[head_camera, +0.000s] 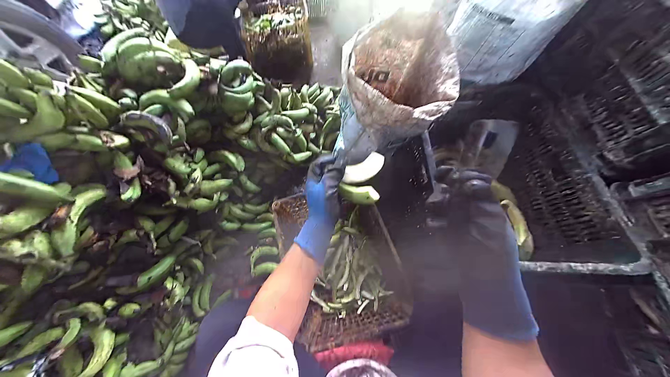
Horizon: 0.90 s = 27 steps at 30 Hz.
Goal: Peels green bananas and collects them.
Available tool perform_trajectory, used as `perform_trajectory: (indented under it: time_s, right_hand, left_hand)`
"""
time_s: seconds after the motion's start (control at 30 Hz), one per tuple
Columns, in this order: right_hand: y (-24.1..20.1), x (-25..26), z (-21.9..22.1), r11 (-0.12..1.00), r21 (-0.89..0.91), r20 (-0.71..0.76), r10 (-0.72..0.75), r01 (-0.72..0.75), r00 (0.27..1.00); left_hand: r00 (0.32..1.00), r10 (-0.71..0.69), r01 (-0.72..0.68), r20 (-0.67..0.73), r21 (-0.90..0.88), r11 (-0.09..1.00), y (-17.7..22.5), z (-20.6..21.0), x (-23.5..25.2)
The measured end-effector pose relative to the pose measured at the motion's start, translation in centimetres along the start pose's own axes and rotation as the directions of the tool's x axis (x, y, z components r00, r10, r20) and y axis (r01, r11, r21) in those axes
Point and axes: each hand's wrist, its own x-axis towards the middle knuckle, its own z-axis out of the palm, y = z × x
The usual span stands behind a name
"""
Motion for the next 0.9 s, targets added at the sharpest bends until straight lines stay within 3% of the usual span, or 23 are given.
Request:
perform_trajectory:
  time_s: [0.1, 0.17, 0.23, 0.3, 0.37, 0.43, 0.5, 0.57, 0.63, 0.77, 0.83, 0.9]
  right_hand:
    - [0.2, -0.2, -0.5, 0.995, 0.072, 0.011, -0.065, 0.064, 0.998]
    - [0.5, -0.4, -0.5, 0.994, 0.079, -0.01, -0.074, 0.075, 0.997]
    - [0.6, -0.8, -0.6, 0.991, 0.104, -0.013, -0.08, 0.081, 0.997]
    - [0.4, -1.0, -0.3, 0.978, 0.187, 0.009, -0.101, 0.098, 0.995]
    - [0.4, -1.4, -0.4, 0.958, 0.271, 0.073, -0.123, 0.099, 0.99]
    - [0.8, -2.0, -0.4, 0.94, 0.338, 0.124, -0.087, 0.041, 0.988]
    - [1.2, -2.4, 0.1, 0.945, 0.328, 0.113, -0.04, 0.001, 0.993]
    - [1.6, -2.4, 0.5, 0.958, 0.285, 0.098, -0.009, -0.02, 0.995]
    - [1.8, -2.2, 0.5, 0.978, 0.21, 0.078, -0.001, -0.016, 0.997]
    - [2.6, -1.3, 1.1, 0.982, 0.184, 0.089, 0.018, -0.034, 0.996]
    - [3.0, -0.7, 1.2, 0.982, 0.184, 0.125, 0.022, -0.044, 0.992]
    - [3.3, -0.4, 1.6, 0.989, 0.142, 0.115, 0.033, -0.049, 0.993]
  left_hand:
    - [0.987, 0.158, -0.159, 0.018, 0.057, 0.986, 3.4, 6.9, 8.1]
    - [0.999, 0.025, -0.025, 0.034, 0.019, 0.999, 6.0, 9.7, 11.0]
    - [0.997, -0.064, 0.061, 0.041, 0.081, 0.995, 5.1, 8.7, 10.9]
    - [0.994, -0.038, -0.002, 0.102, 0.369, 0.93, -0.5, 3.3, 7.8]
    - [0.954, -0.28, 0.15, 0.109, 0.635, 0.758, -8.7, -4.1, 2.9]
    - [0.754, -0.657, 0.35, 0.002, 0.845, 0.404, -16.4, -11.0, -2.3]
    - [0.583, -0.798, 0.315, -0.154, 0.948, 0.047, -21.3, -15.0, -7.1]
    - [0.576, -0.779, 0.232, -0.248, 0.963, -0.135, -23.3, -15.9, -9.9]
    - [0.645, -0.714, 0.165, -0.273, 0.962, -0.218, -24.9, -15.7, -11.6]
    - [0.697, -0.672, 0.105, -0.252, 0.962, -0.252, -26.4, -15.5, -13.5]
    - [0.703, -0.673, 0.141, -0.229, 0.973, -0.185, -25.5, -15.5, -13.4]
    - [0.714, -0.654, 0.307, -0.249, 0.951, -0.027, -23.1, -15.2, -11.7]
